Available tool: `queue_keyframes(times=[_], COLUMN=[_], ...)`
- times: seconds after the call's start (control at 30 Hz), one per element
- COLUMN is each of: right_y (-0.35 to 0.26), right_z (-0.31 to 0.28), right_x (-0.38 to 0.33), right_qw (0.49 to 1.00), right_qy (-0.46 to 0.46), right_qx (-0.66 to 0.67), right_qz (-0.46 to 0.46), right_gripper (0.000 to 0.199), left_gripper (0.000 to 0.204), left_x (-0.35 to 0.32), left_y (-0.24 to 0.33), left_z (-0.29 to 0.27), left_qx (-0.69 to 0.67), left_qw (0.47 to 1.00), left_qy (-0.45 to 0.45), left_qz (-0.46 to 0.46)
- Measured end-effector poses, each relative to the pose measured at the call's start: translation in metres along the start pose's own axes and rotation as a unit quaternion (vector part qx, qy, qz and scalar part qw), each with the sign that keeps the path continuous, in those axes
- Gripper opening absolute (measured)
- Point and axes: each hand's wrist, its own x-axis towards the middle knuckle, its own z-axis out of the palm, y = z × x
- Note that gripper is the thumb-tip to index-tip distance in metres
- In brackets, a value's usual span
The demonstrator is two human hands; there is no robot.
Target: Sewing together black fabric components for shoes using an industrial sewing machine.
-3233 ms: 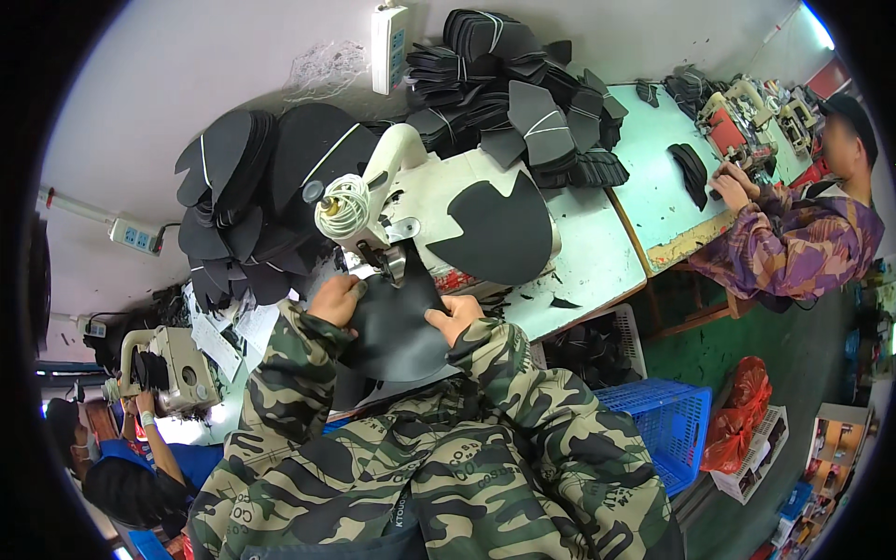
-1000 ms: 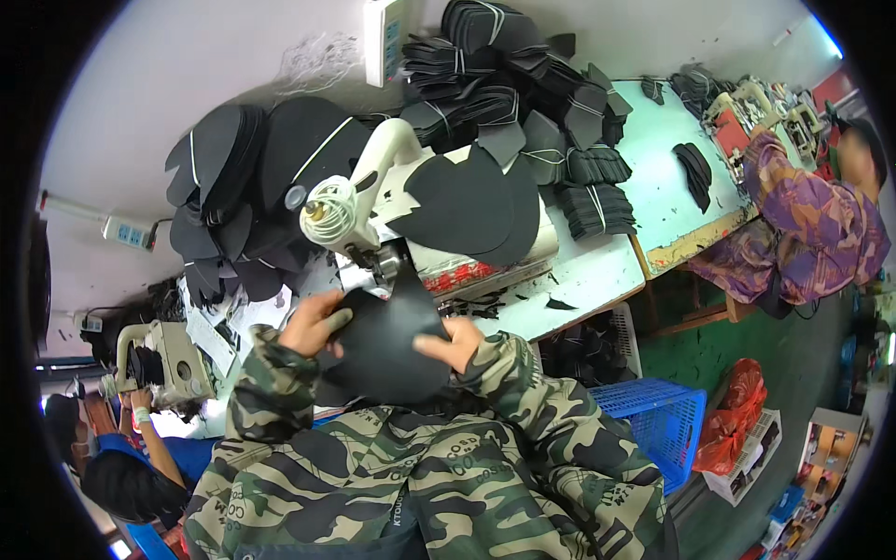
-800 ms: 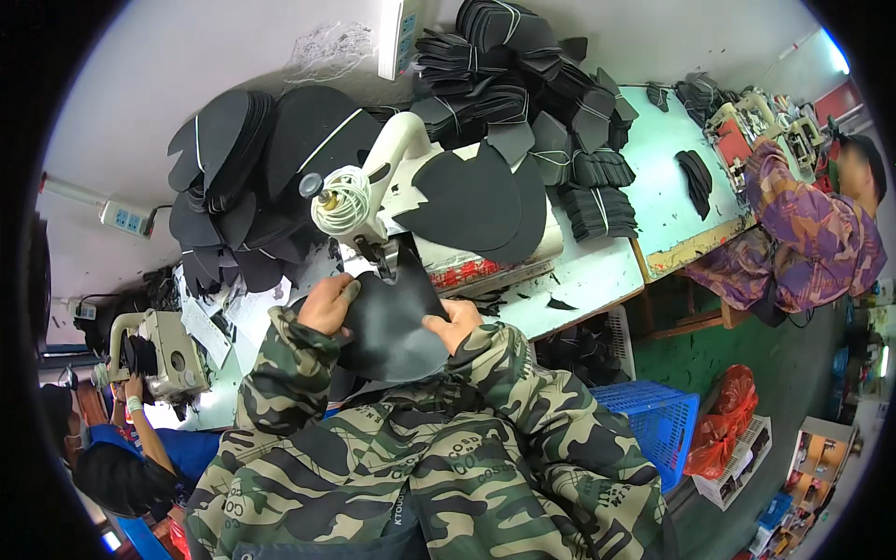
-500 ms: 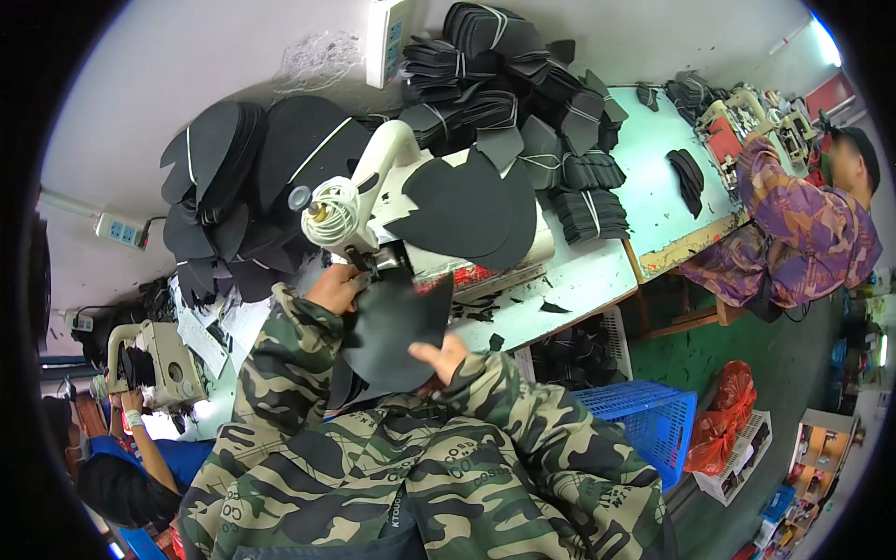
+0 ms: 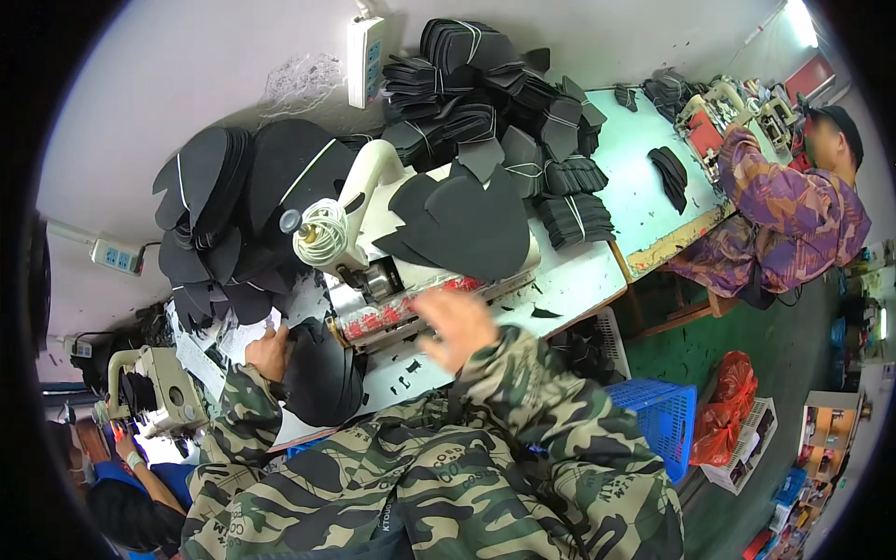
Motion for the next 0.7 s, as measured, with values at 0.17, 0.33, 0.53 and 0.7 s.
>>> queue_keyframes(times=[0.17, 0.33, 0.53, 0.7], right_y=[-0.019, 0.004, 0.0, -0.008], right_z=[0.042, 0.06, 0.053, 0.054], right_x=[-0.014, -0.016, 0.014, -0.011], right_qw=[0.931, 0.735, 0.849, 0.71], right_qy=[-0.158, -0.147, -0.1, -0.139], right_qx=[0.32, 0.576, 0.415, 0.542], right_qz=[0.072, 0.325, 0.311, 0.427], right_gripper=[0.062, 0.038, 0.027, 0.032], left_gripper=[0.015, 0.023, 0.027, 0.024], left_x=[-0.008, 0.01, 0.05, 0.084], left_y=[0.064, 0.097, 0.098, 0.099], left_z=[-0.094, -0.065, -0.039, -0.01], left_qx=[-0.381, -0.526, -0.331, -0.36], left_qw=[0.877, 0.839, 0.94, 0.927], left_qy=[-0.179, -0.137, -0.074, -0.005], left_qz=[0.232, 0.018, -0.027, 0.106])
